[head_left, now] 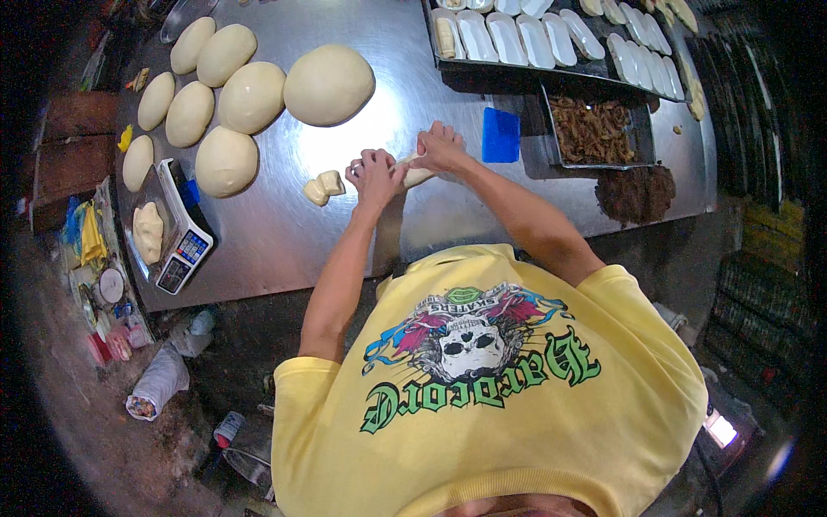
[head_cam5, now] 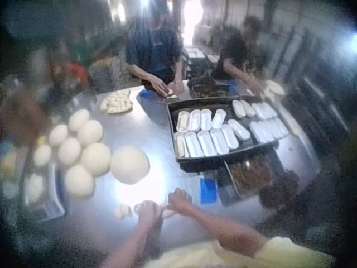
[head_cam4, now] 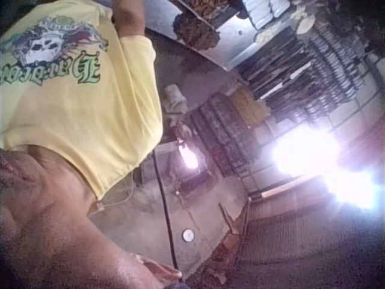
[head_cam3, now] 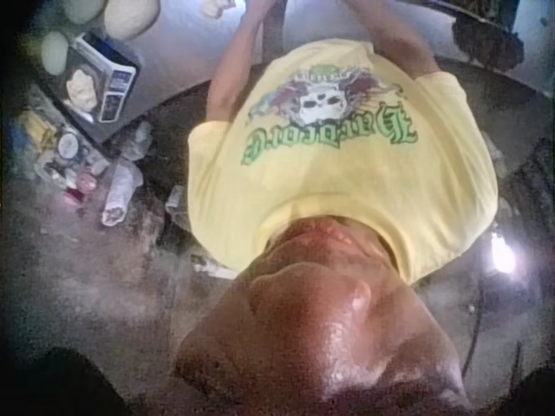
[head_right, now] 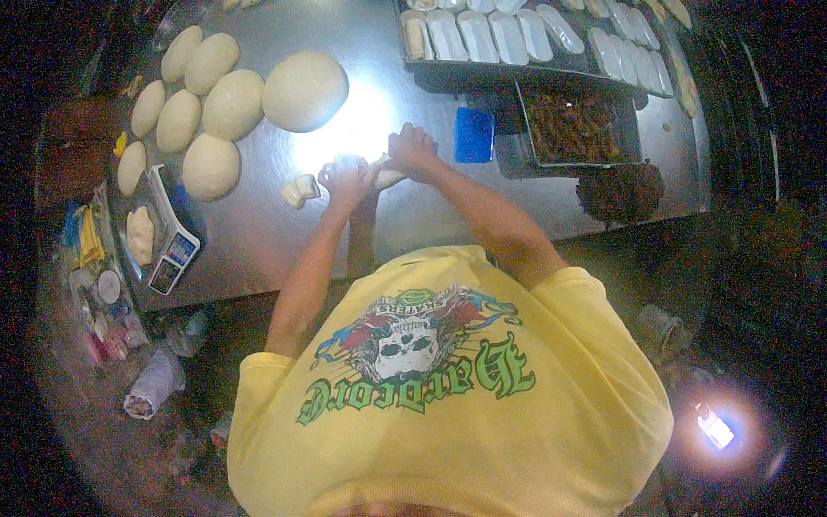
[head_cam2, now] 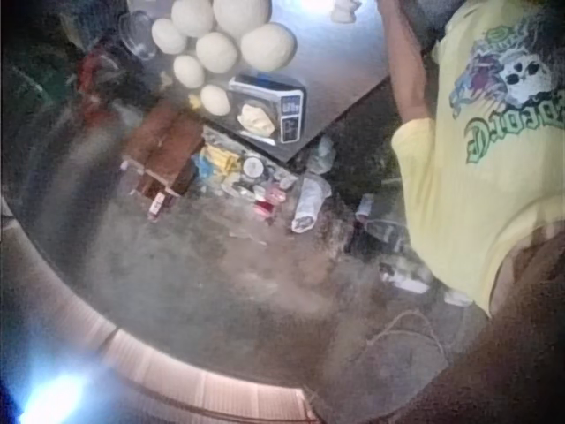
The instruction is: The person flattens dough balls, adds a brown filling, rolls them into logs, and places them on a tray. The person repeats this process multiple times while other workers perform similar tasks nearby.
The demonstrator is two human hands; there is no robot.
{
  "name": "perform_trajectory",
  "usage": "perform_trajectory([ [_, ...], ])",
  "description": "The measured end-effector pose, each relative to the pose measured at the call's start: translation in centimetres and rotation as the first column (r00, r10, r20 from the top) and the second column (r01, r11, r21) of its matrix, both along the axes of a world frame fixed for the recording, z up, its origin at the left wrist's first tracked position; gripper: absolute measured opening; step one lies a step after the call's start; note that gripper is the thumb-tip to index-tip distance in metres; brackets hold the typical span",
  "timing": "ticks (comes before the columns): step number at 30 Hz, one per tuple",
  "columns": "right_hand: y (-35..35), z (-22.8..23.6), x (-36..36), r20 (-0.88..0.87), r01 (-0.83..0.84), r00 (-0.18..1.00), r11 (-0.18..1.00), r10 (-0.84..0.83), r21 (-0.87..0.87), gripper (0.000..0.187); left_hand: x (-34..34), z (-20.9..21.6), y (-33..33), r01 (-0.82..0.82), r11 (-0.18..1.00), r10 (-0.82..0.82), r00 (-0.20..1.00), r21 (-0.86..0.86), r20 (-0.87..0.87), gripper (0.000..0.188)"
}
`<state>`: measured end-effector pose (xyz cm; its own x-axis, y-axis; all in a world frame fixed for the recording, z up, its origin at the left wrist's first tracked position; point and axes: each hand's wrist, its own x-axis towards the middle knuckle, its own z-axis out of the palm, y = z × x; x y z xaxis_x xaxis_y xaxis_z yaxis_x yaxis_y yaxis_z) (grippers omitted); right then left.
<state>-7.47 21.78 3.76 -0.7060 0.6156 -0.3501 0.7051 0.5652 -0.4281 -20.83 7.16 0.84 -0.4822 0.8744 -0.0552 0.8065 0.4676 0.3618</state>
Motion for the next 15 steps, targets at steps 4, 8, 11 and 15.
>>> perform_trajectory([
  [4,0.4,0.3,0.6,-0.185,-0.004,0.983,0.997,0.017,0.072,0.034,-1.1,0.4,-0.1,0.003,0.999,-0.005,0.999,0.039,0.040,0.035],
  [8,-0.1,-1.3,3.2,-0.511,-0.118,0.845,0.987,0.157,0.109,0.029,-1.4,-1.0,-1.3,0.095,0.960,-0.134,0.982,0.264,0.133,0.031],
  [11,-1.6,-2.3,4.8,-0.591,-0.235,0.741,0.948,0.318,0.216,0.028,0.1,0.4,-1.3,0.209,0.960,-0.255,0.926,0.184,0.278,0.031],
  [15,-1.8,0.4,4.2,-0.407,-0.297,0.872,0.955,0.272,0.002,0.029,1.2,2.4,-1.8,0.231,0.925,-0.292,0.940,0.302,0.177,0.029],
])
